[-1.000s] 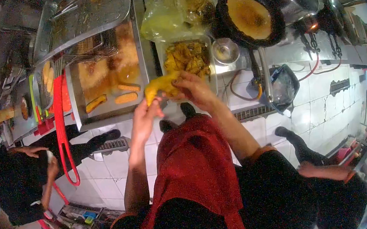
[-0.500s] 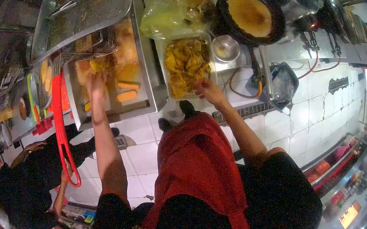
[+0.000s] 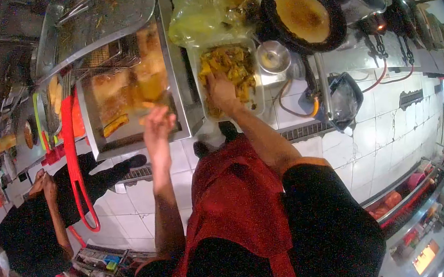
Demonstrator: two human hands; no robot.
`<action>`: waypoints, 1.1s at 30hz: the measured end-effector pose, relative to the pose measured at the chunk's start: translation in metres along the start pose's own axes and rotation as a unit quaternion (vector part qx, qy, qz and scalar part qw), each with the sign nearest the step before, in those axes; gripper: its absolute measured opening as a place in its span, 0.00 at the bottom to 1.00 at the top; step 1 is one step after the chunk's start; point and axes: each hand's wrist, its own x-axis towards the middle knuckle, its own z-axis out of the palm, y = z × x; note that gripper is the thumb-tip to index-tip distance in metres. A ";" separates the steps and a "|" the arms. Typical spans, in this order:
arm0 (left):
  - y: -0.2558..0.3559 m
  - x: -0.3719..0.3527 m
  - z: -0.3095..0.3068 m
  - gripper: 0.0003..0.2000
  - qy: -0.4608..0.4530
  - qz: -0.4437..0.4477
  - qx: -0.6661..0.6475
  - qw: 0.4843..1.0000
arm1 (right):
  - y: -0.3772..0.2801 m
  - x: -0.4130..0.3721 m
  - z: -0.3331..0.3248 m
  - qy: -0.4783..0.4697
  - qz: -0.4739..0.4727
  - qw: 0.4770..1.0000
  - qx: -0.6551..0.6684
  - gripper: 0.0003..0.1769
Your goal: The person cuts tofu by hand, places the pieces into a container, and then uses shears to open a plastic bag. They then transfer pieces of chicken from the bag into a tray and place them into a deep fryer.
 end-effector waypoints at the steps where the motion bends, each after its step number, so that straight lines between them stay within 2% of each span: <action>1: -0.003 -0.007 0.002 0.18 0.002 0.001 0.000 1.000 | -0.006 0.004 -0.007 0.000 -0.002 1.000 0.002 0.18; 3: -0.013 -0.016 0.003 0.16 -0.063 0.010 0.023 0.998 | -0.012 0.011 -0.023 -0.125 0.097 0.987 -0.020 0.15; 4: -0.018 -0.019 0.004 0.16 -0.058 0.010 0.020 0.998 | -0.008 0.007 -0.022 -0.128 0.094 0.987 -0.020 0.15; 7: -0.026 -0.025 0.009 0.13 -0.075 0.006 0.007 0.997 | 0.000 0.003 -0.037 -0.092 0.045 0.995 -0.008 0.13; 9: -0.025 -0.022 0.013 0.12 -0.079 0.012 0.018 0.997 | 0.003 0.005 -0.055 -0.022 0.031 0.995 0.089 0.15; 10: -0.023 -0.021 0.015 0.11 -0.087 0.018 0.033 0.996 | 0.007 0.001 -0.058 -0.022 0.031 0.995 0.087 0.15; 12: -0.012 -0.018 0.023 0.13 -0.098 0.011 0.036 0.994 | 0.017 -0.005 -0.064 0.007 0.093 0.974 0.208 0.17; 16: -0.015 -0.007 0.043 0.13 -0.133 0.005 0.053 0.990 | 0.040 -0.028 -0.068 0.004 0.130 0.963 0.234 0.17; 17: -0.018 -0.004 0.050 0.13 -0.136 0.004 0.052 0.989 | 0.052 -0.040 -0.054 0.033 0.160 0.926 0.341 0.16; 18: -0.021 -0.001 0.060 0.15 -0.139 0.015 0.125 0.982 | 0.060 -0.049 -0.045 0.062 0.187 0.874 0.444 0.15; 19: -0.027 0.002 0.069 0.16 -0.143 0.027 0.197 0.970 | 0.052 -0.051 -0.056 0.063 0.189 0.874 0.443 0.15; 20: -0.042 0.009 0.082 0.16 -0.144 0.028 0.198 0.969 | 0.045 -0.055 -0.068 0.018 0.196 0.851 0.487 0.13; 21: -0.068 0.017 0.095 0.19 -0.101 0.104 0.274 0.951 | 0.039 -0.058 -0.078 -0.028 0.202 0.825 0.528 0.12; 22: -0.076 0.020 0.101 0.20 -0.081 0.142 0.310 0.936 | 0.042 -0.064 -0.074 -0.027 0.203 0.825 0.527 0.12; 23: -0.084 0.022 0.108 0.21 -0.058 0.179 0.347 0.919 | 0.046 -0.070 -0.067 -0.079 0.190 0.825 0.526 0.13; 24: -0.085 0.024 0.112 0.23 -0.111 0.104 0.421 0.894 | 0.041 -0.068 -0.072 -0.131 0.174 0.824 0.523 0.13; 25: -0.086 0.025 0.115 0.24 -0.163 0.028 0.489 0.856 | 0.039 -0.069 -0.080 -0.125 0.091 0.899 0.411 0.16; 26: -0.088 0.024 0.116 0.24 -0.164 0.030 0.489 0.856 | 0.039 -0.063 -0.087 -0.123 0.090 0.899 0.410 0.16; 28: -0.103 0.016 0.113 0.22 -0.118 0.015 0.443 0.889 | 0.044 -0.059 -0.092 -0.132 0.083 0.962 0.225 0.20; 29: -0.110 0.015 0.110 0.22 -0.122 0.014 0.445 0.887 | 0.051 -0.057 -0.087 -0.131 0.088 0.961 0.226 0.20; 31: -0.113 0.014 0.107 0.18 -0.067 0.033 0.412 0.908 | 0.073 -0.050 -0.065 -0.230 0.045 0.971 0.055 0.25; 32: -0.114 0.013 0.106 0.18 -0.068 0.032 0.413 0.907 | 0.081 -0.053 -0.050 -0.231 0.047 0.970 0.056 0.25; 33: -0.115 0.014 0.106 0.17 -0.050 0.008 0.400 0.915 | 0.088 -0.055 -0.031 -0.168 -0.026 0.985 -0.013 0.25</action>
